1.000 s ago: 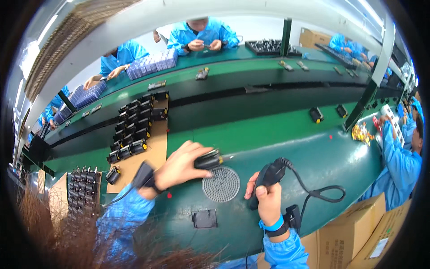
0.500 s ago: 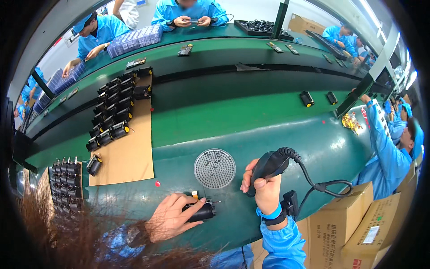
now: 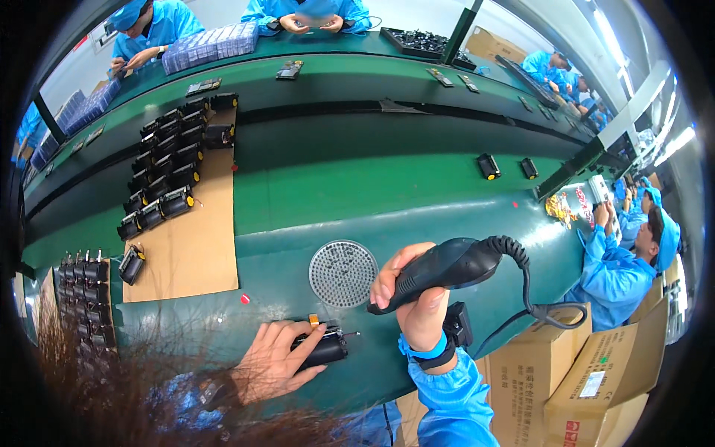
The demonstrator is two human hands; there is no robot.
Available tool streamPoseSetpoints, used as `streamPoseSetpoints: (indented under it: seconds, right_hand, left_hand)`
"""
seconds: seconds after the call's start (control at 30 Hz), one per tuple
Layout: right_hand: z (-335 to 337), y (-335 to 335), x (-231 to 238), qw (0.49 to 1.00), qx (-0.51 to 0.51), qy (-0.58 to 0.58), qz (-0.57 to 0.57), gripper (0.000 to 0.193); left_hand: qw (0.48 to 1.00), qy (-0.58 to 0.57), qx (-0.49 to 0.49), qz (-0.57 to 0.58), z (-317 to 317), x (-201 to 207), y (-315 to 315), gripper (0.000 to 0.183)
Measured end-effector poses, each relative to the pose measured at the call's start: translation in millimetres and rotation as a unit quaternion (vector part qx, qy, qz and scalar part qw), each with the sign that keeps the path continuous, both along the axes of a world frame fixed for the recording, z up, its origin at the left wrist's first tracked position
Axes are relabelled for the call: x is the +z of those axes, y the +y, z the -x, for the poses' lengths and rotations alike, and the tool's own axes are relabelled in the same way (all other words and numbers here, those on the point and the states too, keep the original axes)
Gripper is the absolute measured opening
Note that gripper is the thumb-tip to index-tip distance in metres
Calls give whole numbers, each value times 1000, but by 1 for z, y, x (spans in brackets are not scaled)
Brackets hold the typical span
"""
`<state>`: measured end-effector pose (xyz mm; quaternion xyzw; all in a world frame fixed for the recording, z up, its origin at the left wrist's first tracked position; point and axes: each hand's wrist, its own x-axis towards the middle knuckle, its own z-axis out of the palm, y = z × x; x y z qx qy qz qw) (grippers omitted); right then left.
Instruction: Soldering electronic components and then packing trays of finished parts into a shipping box.
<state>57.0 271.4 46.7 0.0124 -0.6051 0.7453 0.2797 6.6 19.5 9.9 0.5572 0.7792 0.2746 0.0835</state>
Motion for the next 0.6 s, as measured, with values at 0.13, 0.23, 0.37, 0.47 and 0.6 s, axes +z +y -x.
streamPoseSetpoints:
  seconds: [0.13, 0.23, 0.37, 0.47, 0.6]
  right_hand:
    - [6, -1, -3, 1000, -22, -10, 2, 78]
    - [14, -8, -6, 1000, -18, 3, 8, 82]
    - [20, -10, -28, 999, -6, 44, 16, 88]
    - [18, -13, -36, 998, -14, 53, 28, 89]
    - [20, -14, -35, 999, -24, 40, 25, 87]
  left_hand:
    - [1000, 1, 13, 22, 1, -1, 0, 66]
    - [999, 3, 40, 26, -2, 0, 1, 66]
    - [997, 40, 47, 46, -5, -2, 0, 68]
    - [996, 48, 43, 56, -5, -6, -2, 70]
    - [996, 50, 38, 55, -5, -5, -3, 69]
